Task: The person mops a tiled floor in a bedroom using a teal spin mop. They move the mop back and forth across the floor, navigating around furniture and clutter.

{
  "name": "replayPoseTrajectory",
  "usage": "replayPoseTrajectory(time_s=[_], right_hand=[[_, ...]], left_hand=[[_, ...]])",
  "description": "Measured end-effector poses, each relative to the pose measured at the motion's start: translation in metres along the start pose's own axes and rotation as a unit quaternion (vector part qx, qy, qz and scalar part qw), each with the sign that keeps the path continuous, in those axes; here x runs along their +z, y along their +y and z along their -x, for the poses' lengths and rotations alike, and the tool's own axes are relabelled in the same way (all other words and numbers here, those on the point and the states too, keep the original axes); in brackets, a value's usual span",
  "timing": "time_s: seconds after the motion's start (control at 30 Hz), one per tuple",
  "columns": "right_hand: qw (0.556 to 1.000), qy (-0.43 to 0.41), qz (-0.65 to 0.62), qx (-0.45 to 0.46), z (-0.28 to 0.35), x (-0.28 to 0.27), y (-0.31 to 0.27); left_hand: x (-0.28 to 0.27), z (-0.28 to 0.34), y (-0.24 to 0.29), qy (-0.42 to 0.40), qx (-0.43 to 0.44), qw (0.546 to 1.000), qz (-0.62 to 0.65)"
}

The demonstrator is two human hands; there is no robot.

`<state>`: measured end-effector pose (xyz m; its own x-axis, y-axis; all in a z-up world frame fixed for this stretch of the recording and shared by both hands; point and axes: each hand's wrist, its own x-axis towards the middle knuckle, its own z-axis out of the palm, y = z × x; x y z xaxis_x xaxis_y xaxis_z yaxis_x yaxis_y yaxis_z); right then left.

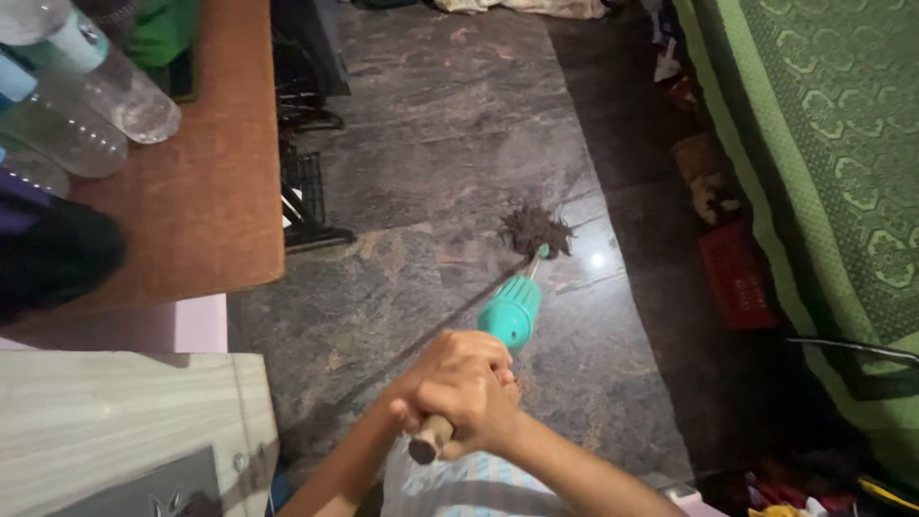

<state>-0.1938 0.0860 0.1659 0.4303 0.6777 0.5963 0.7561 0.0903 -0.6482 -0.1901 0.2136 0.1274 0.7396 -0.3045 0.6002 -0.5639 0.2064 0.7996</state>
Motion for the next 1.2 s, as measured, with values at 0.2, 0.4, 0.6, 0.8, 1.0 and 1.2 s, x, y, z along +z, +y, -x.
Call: replayPoseTrajectory(time_s=[0.2, 0.4, 0.6, 0.8, 1.0, 1.2], right_hand=[[0.990, -0.081, 0.051, 0.108, 0.054, -0.030, 0.072], [0.978, -0.027, 0.122, 0.168, 0.131, -0.078, 0.116], [0.979, 0.003, 0.078, 0.189, 0.139, -0.104, 0.087], [0.967, 0.080, 0.112, 0.216, 0.099, -0.086, 0.019], [0.943, 0.138, 0.152, 0.262, 0.035, -0.066, -0.083], [0.953, 0.100, 0.096, 0.271, 0.004, -0.026, -0.143]], left_hand=[[0.047, -0.009, -0.105, 0.077, -0.046, 0.993, -0.076], [0.091, -0.043, -0.199, -0.098, -0.132, 0.982, -0.096], [0.115, -0.052, -0.197, -0.133, -0.127, 0.981, -0.070], [0.104, -0.061, -0.129, -0.182, -0.173, 0.962, -0.110], [0.089, -0.051, -0.047, -0.239, -0.132, 0.941, -0.201], [0.060, -0.017, 0.024, -0.289, -0.100, 0.946, -0.108]])
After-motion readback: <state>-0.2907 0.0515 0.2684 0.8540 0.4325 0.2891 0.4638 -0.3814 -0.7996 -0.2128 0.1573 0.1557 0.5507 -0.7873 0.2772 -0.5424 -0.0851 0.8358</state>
